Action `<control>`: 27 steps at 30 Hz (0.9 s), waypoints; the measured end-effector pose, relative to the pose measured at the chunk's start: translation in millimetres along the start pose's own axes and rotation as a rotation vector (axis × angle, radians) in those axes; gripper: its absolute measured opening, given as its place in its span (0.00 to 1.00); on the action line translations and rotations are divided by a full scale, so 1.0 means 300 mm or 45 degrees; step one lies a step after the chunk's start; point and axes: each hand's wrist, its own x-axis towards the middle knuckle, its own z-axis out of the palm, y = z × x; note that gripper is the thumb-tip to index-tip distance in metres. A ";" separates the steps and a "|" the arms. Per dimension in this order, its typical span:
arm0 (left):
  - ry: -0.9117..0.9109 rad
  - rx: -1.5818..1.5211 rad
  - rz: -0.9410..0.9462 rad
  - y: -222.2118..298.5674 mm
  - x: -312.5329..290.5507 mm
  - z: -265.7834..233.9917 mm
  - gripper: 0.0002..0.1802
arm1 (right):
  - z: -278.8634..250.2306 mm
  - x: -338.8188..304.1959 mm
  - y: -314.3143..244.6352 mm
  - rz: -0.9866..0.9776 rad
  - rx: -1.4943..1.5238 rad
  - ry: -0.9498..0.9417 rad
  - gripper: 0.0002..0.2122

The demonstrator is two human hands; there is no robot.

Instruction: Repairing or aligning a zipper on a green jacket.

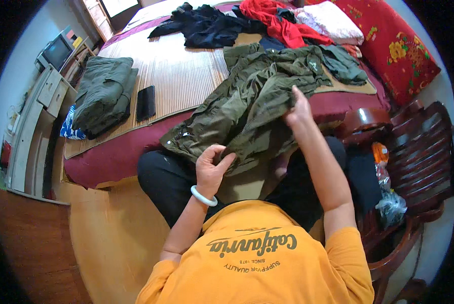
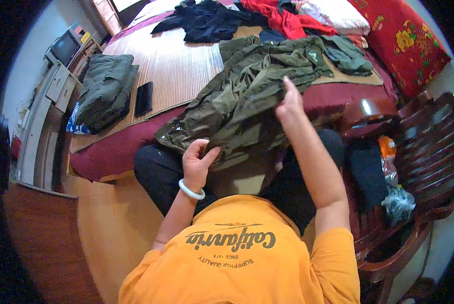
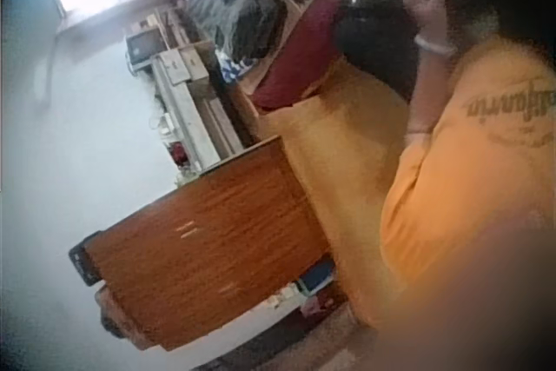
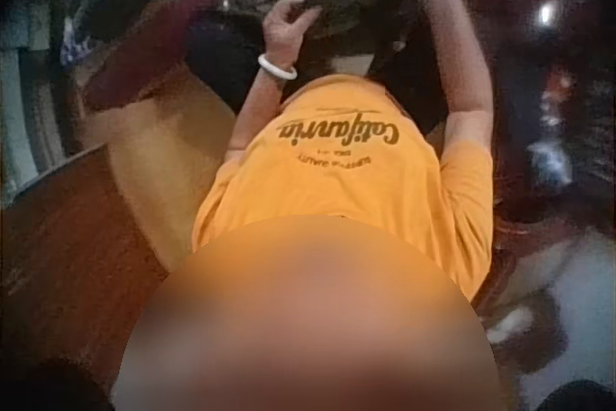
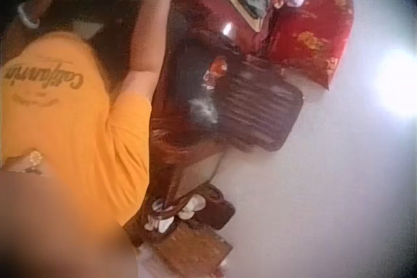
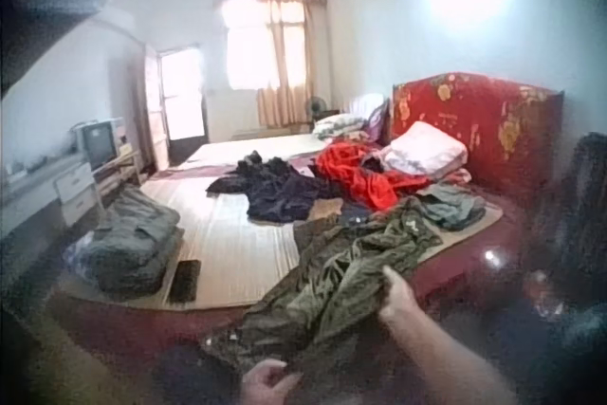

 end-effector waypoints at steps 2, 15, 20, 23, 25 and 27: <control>-0.054 0.193 0.185 0.079 0.022 0.005 0.08 | 0.041 0.109 -0.131 -0.022 -0.026 0.072 0.16; 0.130 1.361 1.106 0.176 0.116 -0.004 0.20 | 0.480 0.328 -0.306 -0.408 -0.228 -0.640 0.13; 0.042 1.434 0.981 0.001 0.098 -0.029 0.17 | 0.095 0.609 -0.101 -0.679 -1.145 0.006 0.21; 0.014 1.309 0.828 -0.041 0.071 -0.009 0.18 | -0.124 0.742 -0.077 -0.717 -1.352 0.252 0.23; 0.061 1.307 0.817 -0.068 0.028 -0.067 0.18 | -0.065 0.687 -0.021 -0.386 -0.868 -0.019 0.23; 0.057 1.263 0.819 -0.080 0.018 -0.079 0.18 | -0.066 0.677 -0.038 -0.109 -0.371 -0.256 0.24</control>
